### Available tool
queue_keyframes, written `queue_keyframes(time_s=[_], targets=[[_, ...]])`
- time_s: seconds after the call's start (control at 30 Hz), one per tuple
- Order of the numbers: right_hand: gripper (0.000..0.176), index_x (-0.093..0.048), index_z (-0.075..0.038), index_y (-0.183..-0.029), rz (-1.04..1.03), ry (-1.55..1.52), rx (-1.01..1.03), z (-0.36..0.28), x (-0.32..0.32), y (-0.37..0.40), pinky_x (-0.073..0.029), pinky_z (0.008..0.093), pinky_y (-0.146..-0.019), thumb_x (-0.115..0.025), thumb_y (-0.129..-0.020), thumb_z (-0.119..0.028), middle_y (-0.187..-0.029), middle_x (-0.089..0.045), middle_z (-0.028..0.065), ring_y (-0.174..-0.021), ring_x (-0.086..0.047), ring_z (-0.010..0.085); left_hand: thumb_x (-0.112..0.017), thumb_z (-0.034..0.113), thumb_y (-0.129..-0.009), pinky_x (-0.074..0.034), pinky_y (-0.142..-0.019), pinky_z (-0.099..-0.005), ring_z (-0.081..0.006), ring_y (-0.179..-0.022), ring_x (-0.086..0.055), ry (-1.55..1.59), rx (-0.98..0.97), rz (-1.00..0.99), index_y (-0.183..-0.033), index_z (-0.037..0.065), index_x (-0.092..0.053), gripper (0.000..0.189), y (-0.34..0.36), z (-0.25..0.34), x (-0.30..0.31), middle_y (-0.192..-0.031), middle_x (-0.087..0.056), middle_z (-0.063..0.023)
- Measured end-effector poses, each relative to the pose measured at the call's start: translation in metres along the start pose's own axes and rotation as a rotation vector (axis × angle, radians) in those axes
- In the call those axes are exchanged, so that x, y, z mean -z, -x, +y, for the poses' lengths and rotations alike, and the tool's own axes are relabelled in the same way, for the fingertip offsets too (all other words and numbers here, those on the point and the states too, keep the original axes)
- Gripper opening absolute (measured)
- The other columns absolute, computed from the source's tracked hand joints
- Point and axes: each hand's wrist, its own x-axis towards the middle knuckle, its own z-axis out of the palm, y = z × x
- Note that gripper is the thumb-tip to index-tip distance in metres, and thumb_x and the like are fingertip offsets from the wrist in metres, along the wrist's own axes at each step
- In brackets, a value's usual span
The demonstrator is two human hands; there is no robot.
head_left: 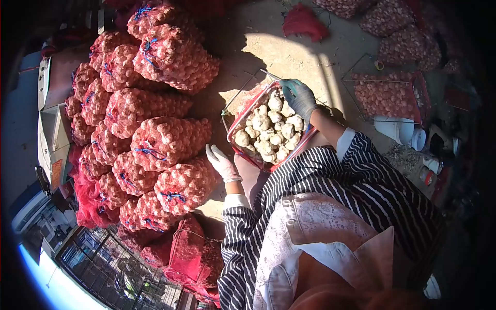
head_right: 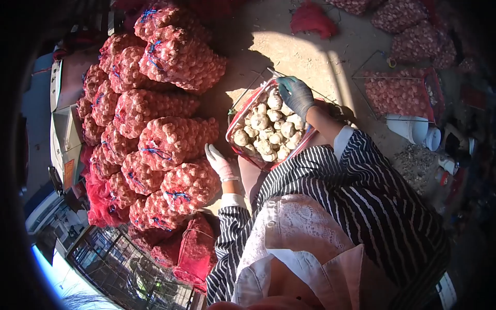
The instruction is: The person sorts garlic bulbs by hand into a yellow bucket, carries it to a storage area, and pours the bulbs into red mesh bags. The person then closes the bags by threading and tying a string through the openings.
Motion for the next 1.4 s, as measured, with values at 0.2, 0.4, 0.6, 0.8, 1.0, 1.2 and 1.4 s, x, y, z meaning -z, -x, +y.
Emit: queue_keyframes(time_s=[0.2,0.4,0.6,0.8,1.0,1.2,1.4], targets=[[0.035,-0.064,-0.002,-0.085,-0.544,-0.004,0.055,0.028,0.02,-0.019,-0.05,0.0388,-0.071,-0.051,-0.092,-0.034,-0.082,-0.066,0.018,-0.076,-0.064,0.0324,-0.049,0.036,-0.096,-0.028,-0.108,-0.0404,-0.036,-0.128,-0.038,-0.665,-0.319,-0.172,-0.143,-0.001,-0.028,0.063,0.012,-0.011,-0.055,-0.14,-0.037,-0.0259],[0.027,-0.064,-0.007,-0.087,-0.514,0.076,0.097,0.049,-0.045,-0.114,-0.052,0.0364,-0.069,-0.047,-0.097,-0.025,-0.082,-0.067,0.0134,-0.071,-0.064,0.0283,-0.041,0.046,-0.099,-0.05,-0.065,-0.0278,-0.016,-0.078,-0.06,0.28,0.49,-0.129,-0.111,0.0,-0.06,0.051,-0.036,0.018,-0.049,-0.09,-0.063,-0.0078],[0.059,-0.074,-0.009,-0.089,-1.084,0.583,0.178,0.005,-0.083,-0.135,-0.036,0.0437,-0.103,-0.035,-0.094,-0.053,-0.091,-0.069,0.0183,-0.102,-0.061,0.0338,-0.039,0.048,-0.098,-0.042,-0.091,-0.0307,-0.0208,-0.098,-0.058,-0.087,0.313,-0.231,-0.121,-0.001,-0.056,0.057,-0.106,-0.047,-0.059,-0.106,-0.064,-0.0094],[0.07,-0.076,-0.011,-0.074,-1.289,0.341,-0.16,0.076,-0.148,-0.152,-0.046,0.036,-0.085,-0.032,-0.093,-0.062,-0.071,-0.068,0.0065,-0.073,-0.064,0.0232,-0.037,0.062,-0.092,-0.048,-0.052,-0.0309,-0.0191,-0.069,-0.056,0.004,0.946,-0.275,-0.117,0.012,-0.057,0.059,-0.106,-0.016,-0.073,-0.092,-0.061,-0.0058],[0.068,-0.074,-0.007,-0.093,-1.488,0.308,-0.304,0.075,-0.147,-0.15,-0.04,0.0338,-0.098,-0.033,-0.092,-0.061,-0.088,-0.07,0.0102,-0.086,-0.065,0.0254,-0.043,0.054,-0.094,-0.049,-0.077,-0.0375,-0.0229,-0.089,-0.061,-0.172,0.948,-0.415,-0.118,0.009,-0.061,0.053,-0.12,-0.053,-0.073,-0.098,-0.064,-0.0092],[0.033,-0.056,-0.007,-0.116,-1.172,0.303,0.633,0.057,-0.108,-0.124,-0.048,0.0419,-0.081,-0.042,-0.095,-0.028,-0.098,-0.064,0.0147,-0.084,-0.064,0.0302,-0.055,0.04,-0.09,-0.04,-0.097,-0.0415,-0.034,-0.114,-0.051,-0.928,0.03,-0.566,-0.118,0.004,-0.059,0.046,-0.092,-0.032,-0.071,-0.122,-0.057,-0.0187],[0.058,-0.061,-0.005,-0.11,-1.086,0.426,0.276,0.005,-0.07,-0.111,-0.041,0.045,-0.097,-0.047,-0.088,-0.058,-0.105,-0.063,0.0213,-0.1,-0.06,0.0369,-0.058,0.037,-0.087,-0.046,-0.085,-0.0427,-0.0352,-0.098,-0.058,-1.076,-0.136,-0.341,-0.117,0.007,-0.06,0.043,-0.044,0.018,-0.087,-0.107,-0.059,-0.0178]])
